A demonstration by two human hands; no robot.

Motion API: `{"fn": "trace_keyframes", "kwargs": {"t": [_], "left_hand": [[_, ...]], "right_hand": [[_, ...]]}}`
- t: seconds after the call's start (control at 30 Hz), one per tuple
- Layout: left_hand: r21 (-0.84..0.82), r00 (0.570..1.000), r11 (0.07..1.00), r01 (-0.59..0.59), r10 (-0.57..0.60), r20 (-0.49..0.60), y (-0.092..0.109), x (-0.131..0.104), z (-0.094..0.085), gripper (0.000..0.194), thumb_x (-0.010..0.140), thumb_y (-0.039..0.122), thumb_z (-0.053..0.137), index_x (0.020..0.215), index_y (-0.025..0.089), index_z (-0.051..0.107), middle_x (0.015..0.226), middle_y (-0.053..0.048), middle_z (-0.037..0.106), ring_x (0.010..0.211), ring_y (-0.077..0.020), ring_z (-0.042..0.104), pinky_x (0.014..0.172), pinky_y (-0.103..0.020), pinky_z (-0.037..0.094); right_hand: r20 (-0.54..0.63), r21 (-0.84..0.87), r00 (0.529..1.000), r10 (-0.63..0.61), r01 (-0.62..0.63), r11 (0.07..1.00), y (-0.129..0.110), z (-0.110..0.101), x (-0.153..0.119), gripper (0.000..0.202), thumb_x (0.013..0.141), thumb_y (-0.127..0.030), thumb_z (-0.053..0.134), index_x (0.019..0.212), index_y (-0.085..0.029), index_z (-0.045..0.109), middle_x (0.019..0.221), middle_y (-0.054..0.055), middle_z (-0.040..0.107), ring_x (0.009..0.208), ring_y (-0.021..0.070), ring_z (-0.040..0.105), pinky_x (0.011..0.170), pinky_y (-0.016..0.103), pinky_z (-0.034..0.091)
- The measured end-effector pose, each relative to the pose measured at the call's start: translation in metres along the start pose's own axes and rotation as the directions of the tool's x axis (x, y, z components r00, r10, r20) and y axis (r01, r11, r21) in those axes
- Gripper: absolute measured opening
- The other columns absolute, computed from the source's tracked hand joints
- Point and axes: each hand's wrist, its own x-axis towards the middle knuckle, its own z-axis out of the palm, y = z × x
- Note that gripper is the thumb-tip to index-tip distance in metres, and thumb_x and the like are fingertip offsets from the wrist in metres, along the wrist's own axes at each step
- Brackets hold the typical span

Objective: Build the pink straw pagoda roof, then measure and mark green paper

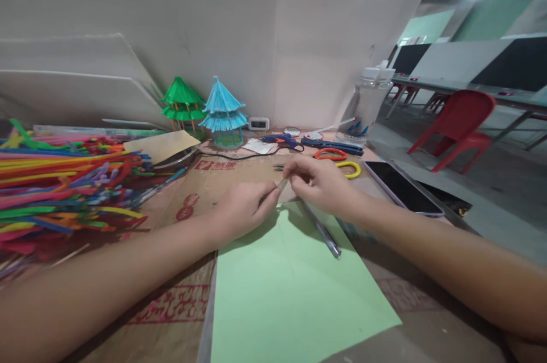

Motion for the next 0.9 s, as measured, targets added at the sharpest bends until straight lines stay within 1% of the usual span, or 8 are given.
{"fn": "trace_keyframes", "kwargs": {"t": [0.13,0.23,0.33,0.47,0.57,0.7,0.8,0.9], "left_hand": [[-0.02,1.0,1.0,0.019,-0.019,-0.006,-0.001,0.0,0.001,0.037,0.1,0.036,0.036,0.073,0.018,0.053,0.064,0.0,0.057,0.058,-0.0145,0.05,0.057,-0.027,0.027],[-0.02,1.0,1.0,0.012,-0.012,0.007,-0.002,0.0,0.002,0.037,0.1,0.036,0.037,0.073,0.018,0.054,0.063,0.0,0.056,0.058,-0.0145,0.049,0.057,-0.027,0.026],[-0.018,1.0,1.0,0.008,-0.008,0.009,-0.002,0.0,0.003,0.035,0.1,0.036,0.037,0.073,0.019,0.052,0.063,0.0,0.054,0.058,-0.0147,0.049,0.057,-0.027,0.025],[-0.042,1.0,0.999,0.024,-0.023,0.012,0.0,0.0,0.002,0.034,0.099,0.035,0.037,0.073,0.019,0.051,0.063,0.001,0.053,0.058,-0.0147,0.048,0.058,-0.028,0.026],[-0.11,0.999,0.993,0.044,-0.044,0.008,0.002,0.0,0.0,0.035,0.099,0.035,0.037,0.072,0.019,0.05,0.064,0.001,0.052,0.06,-0.0145,0.049,0.059,-0.028,0.027],[-0.239,0.993,0.966,0.094,-0.107,-0.043,0.001,0.002,-0.001,0.038,0.1,0.037,0.036,0.068,0.019,0.047,0.063,0.002,0.048,0.063,-0.0142,0.049,0.061,-0.027,0.031],[-0.356,0.984,0.924,0.141,-0.172,-0.056,-0.002,0.005,-0.001,0.039,0.1,0.04,0.035,0.071,0.019,0.05,0.066,0.002,0.049,0.066,-0.0144,0.05,0.064,-0.026,0.035],[-0.428,0.979,0.89,0.154,-0.197,-0.058,-0.005,0.007,0.0,0.039,0.1,0.041,0.037,0.071,0.019,0.05,0.067,0.003,0.049,0.067,-0.0142,0.049,0.063,-0.026,0.035]], "right_hand": [[0.028,0.064,0.999,0.041,-0.043,0.997,0.002,0.003,0.0,0.011,0.08,-0.016,0.051,0.088,-0.019,0.058,0.067,-0.003,0.058,0.058,0.0112,0.053,0.055,0.023,0.038],[0.073,0.024,0.995,0.067,-0.069,0.997,0.0,0.003,0.001,0.007,0.079,-0.018,0.053,0.085,-0.02,0.055,0.065,-0.004,0.056,0.057,0.0116,0.052,0.053,0.023,0.036],[0.061,-0.023,0.996,0.062,-0.061,0.998,0.0,0.002,0.0,0.011,0.077,-0.015,0.051,0.086,-0.02,0.055,0.069,-0.003,0.058,0.06,0.0126,0.052,0.055,0.025,0.035],[0.05,-0.002,0.996,0.068,-0.068,0.998,0.003,0.003,-0.001,0.014,0.077,-0.015,0.05,0.089,-0.02,0.057,0.072,-0.002,0.06,0.062,0.0131,0.053,0.056,0.025,0.036],[0.005,0.176,0.994,0.107,-0.106,0.979,0.004,0.005,-0.002,0.015,0.08,-0.015,0.047,0.091,-0.02,0.056,0.067,-0.003,0.056,0.058,0.0122,0.05,0.055,0.025,0.035],[-0.055,0.499,0.958,0.28,-0.217,0.839,0.006,0.014,-0.004,0.017,0.092,-0.027,0.043,0.101,-0.019,0.055,0.058,-0.006,0.051,0.051,0.0113,0.045,0.05,0.023,0.035],[0.02,0.577,0.927,0.376,-0.318,0.752,0.009,0.025,-0.004,0.021,0.092,-0.036,0.046,0.097,-0.018,0.057,0.055,-0.007,0.052,0.045,0.0099,0.042,0.046,0.023,0.033],[0.068,0.603,0.92,0.385,-0.346,0.719,0.012,0.032,-0.005,0.022,0.089,-0.041,0.054,0.086,-0.019,0.055,0.054,-0.006,0.055,0.043,0.009,0.043,0.044,0.022,0.032]]}}
